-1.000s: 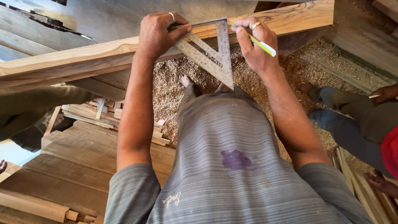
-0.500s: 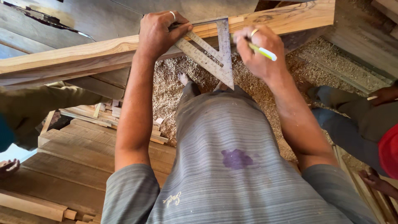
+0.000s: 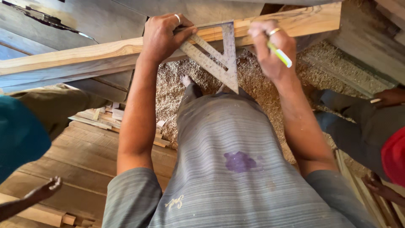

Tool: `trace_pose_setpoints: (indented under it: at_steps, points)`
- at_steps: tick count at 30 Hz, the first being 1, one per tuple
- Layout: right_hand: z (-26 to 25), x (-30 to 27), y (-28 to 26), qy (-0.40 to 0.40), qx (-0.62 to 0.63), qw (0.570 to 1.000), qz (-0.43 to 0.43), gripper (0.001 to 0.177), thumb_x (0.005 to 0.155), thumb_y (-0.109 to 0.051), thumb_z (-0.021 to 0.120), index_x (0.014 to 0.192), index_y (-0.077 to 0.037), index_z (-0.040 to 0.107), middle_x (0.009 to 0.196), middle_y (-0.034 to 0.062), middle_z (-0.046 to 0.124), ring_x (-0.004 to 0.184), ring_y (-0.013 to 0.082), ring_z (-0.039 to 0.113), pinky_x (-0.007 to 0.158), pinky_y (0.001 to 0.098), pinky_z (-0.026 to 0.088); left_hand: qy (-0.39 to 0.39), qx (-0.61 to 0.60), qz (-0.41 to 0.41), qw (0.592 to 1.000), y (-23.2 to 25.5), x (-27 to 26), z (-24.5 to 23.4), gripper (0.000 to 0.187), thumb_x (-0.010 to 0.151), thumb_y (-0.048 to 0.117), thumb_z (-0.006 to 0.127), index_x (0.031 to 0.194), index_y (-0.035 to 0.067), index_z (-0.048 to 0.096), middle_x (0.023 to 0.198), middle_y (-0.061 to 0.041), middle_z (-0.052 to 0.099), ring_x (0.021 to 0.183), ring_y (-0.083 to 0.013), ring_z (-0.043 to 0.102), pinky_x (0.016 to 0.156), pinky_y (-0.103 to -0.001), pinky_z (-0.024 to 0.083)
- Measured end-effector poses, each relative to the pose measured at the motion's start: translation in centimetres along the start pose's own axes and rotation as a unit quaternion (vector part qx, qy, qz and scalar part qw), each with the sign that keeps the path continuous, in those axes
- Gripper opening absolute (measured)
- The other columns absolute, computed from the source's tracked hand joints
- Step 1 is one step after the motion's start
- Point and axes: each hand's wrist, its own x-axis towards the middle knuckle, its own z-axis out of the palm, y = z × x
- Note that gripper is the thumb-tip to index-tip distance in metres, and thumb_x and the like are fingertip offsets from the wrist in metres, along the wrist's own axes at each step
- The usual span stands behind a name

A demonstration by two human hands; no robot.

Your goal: The person uses a speed square and pencil to mark lines on wooden planks. They position the square on the wood and draw straight lines along its edges, repeating the process on different sections of the planks.

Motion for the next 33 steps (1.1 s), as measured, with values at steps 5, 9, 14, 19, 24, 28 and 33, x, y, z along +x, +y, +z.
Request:
trace_pose_setpoints:
  at_steps: [5,9,14,19,24,28,33]
  points:
    - [0.7,1.3,1.1,0.048,0.024,0.995,0.084,0.026,0.116,-0.024,0.054,0.123,-0.003,0.067,0.104,0.0148,0.082,0.059,0.0131,0.059,0.047,0.0296,0.045,0.093,-0.087,-0.007,0.992,-0.6,-0.9,-1.3,0.016,0.101,0.019,0.083,0.100,0.004,0.075,0.089,-0.007,0.076,0.076,-0.0145,0.075,0.068,-0.029,0.059]
    - [1.3,1.3,1.7,0.005,0.025,0.999,0.027,0.040,0.112,-0.033,0.065,0.130,0.002,0.060,0.122,0.0237,0.071,0.103,0.0253,0.070,0.084,0.0400,0.060,0.204,-0.197,-0.078,0.956,-2.0,-2.4,-3.2,0.010,0.108,0.011,0.073,0.106,0.001,0.072,0.087,-0.005,0.074,0.076,-0.0106,0.069,0.067,-0.027,0.057]
    - [3.3,1.9,2.9,-0.092,0.128,0.986,0.044,0.065,0.090,-0.039,0.087,0.132,0.000,0.057,0.132,0.0212,0.063,0.125,0.0292,0.062,0.108,0.0439,0.053,0.308,-0.186,-0.165,0.918,-5.0,-4.4,-5.4,0.012,0.107,0.013,0.070,0.105,0.002,0.070,0.080,-0.002,0.070,0.064,-0.0077,0.056,0.056,-0.025,0.044]
    - [5.3,1.7,4.5,-0.071,0.209,0.972,0.080,0.056,0.086,-0.034,0.093,0.122,-0.005,0.061,0.116,0.0083,0.065,0.111,0.0193,0.062,0.104,0.0349,0.052,0.359,-0.115,-0.181,0.908,-5.9,-5.2,-6.6,0.016,0.107,0.020,0.070,0.106,0.004,0.073,0.083,-0.002,0.071,0.070,-0.0085,0.062,0.061,-0.026,0.050]
    - [8.5,1.4,7.0,0.036,0.241,0.964,0.103,0.057,0.095,-0.039,0.089,0.125,-0.004,0.056,0.120,0.0031,0.058,0.114,0.0161,0.057,0.105,0.0342,0.050,0.307,-0.237,-0.307,0.869,-6.9,-4.0,-6.6,0.019,0.101,0.026,0.067,0.105,0.007,0.072,0.082,-0.006,0.074,0.066,-0.0134,0.067,0.057,-0.030,0.055]
    - [9.0,0.4,8.9,0.089,0.223,0.967,0.092,0.051,0.101,-0.044,0.080,0.125,-0.005,0.058,0.111,0.0031,0.059,0.101,0.0144,0.054,0.095,0.0299,0.048,0.332,-0.158,-0.233,0.900,-6.6,-3.7,-5.7,0.022,0.101,0.027,0.068,0.110,0.007,0.073,0.091,-0.007,0.078,0.079,-0.0153,0.073,0.072,-0.032,0.060]
    - [5.6,1.2,10.3,0.106,0.252,0.956,0.106,0.049,0.103,-0.045,0.081,0.116,-0.005,0.057,0.105,0.0010,0.057,0.099,0.0142,0.054,0.091,0.0305,0.046,0.389,-0.137,-0.194,0.890,-5.0,-2.6,-4.4,0.026,0.105,0.028,0.062,0.115,0.006,0.072,0.099,-0.009,0.074,0.088,-0.0161,0.070,0.079,-0.032,0.056]
